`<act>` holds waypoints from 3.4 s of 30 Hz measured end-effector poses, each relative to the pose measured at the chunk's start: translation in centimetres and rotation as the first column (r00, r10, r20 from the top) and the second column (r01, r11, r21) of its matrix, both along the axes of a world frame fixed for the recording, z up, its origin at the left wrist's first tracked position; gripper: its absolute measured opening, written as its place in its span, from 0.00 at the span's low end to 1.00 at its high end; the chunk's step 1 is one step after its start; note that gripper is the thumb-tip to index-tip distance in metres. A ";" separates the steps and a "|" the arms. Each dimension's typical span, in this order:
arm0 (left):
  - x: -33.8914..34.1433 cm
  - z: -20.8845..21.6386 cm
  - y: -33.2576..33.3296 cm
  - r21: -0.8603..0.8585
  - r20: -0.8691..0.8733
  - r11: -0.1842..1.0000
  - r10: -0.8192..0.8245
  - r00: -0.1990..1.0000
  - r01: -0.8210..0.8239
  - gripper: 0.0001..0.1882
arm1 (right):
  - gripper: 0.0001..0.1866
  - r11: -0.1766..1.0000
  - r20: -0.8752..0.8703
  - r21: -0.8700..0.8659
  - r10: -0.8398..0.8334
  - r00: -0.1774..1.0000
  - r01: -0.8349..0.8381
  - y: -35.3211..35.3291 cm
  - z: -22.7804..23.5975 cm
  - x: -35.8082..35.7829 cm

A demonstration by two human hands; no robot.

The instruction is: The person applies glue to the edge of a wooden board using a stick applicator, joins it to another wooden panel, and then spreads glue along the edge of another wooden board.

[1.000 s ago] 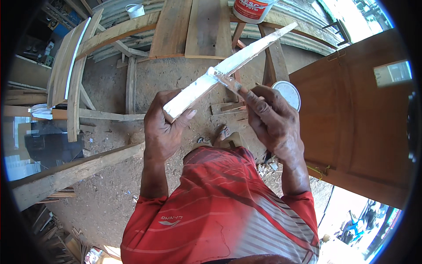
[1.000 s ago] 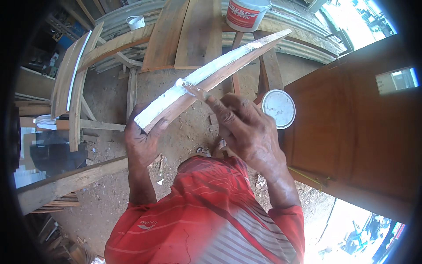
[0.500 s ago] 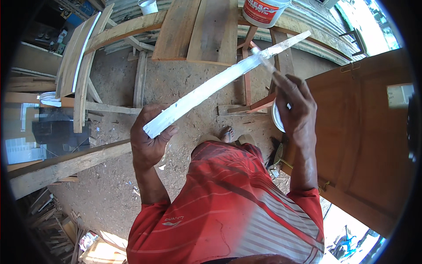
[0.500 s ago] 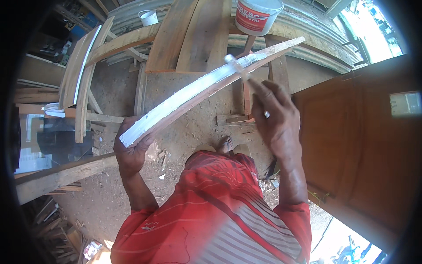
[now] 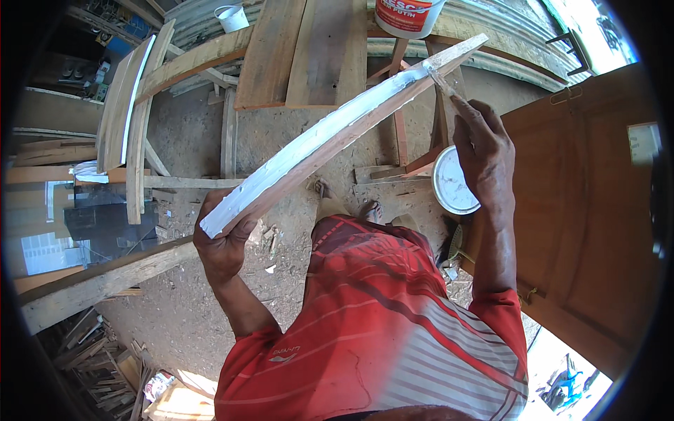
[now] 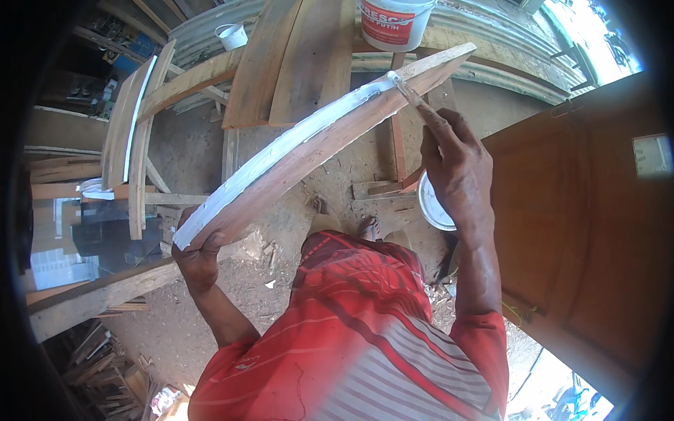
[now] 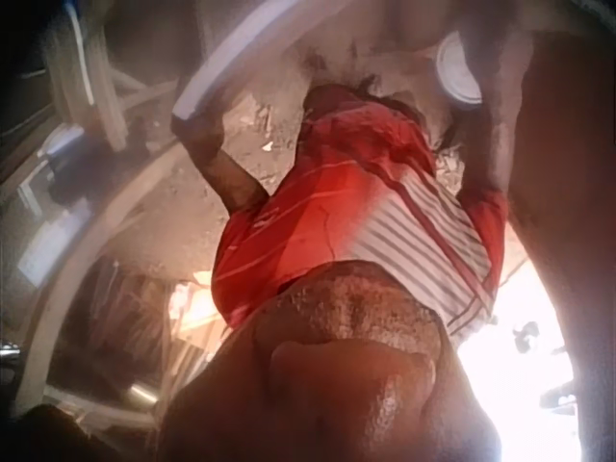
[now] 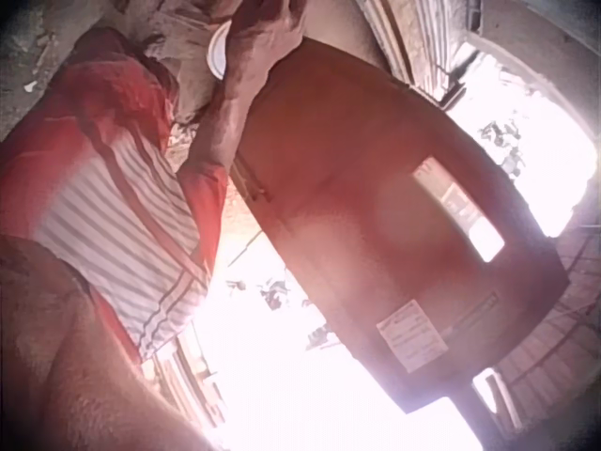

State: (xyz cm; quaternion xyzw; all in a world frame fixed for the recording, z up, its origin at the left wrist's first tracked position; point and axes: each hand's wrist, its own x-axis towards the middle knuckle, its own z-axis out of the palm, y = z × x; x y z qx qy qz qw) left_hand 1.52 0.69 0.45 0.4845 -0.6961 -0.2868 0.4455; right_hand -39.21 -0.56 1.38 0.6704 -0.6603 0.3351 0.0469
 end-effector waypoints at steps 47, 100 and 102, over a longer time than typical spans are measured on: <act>0.7 -0.2 -0.6 -0.050 0.026 0.998 -0.025 0.999 0.027 0.24 | 0.18 0.985 -0.090 0.050 0.171 0.981 -0.167 0.0 1.8 0.9; 3.5 -0.7 -3.3 0.298 -0.006 0.955 -0.012 1.000 0.013 0.28 | 0.14 0.491 -0.115 0.869 0.325 0.939 -0.063 -43.5 5.0 -13.5; 3.3 -1.1 -3.3 0.279 -0.056 0.960 -0.017 0.998 0.032 0.27 | 0.15 0.584 -0.091 0.781 0.458 0.884 -0.222 -42.8 5.1 -18.1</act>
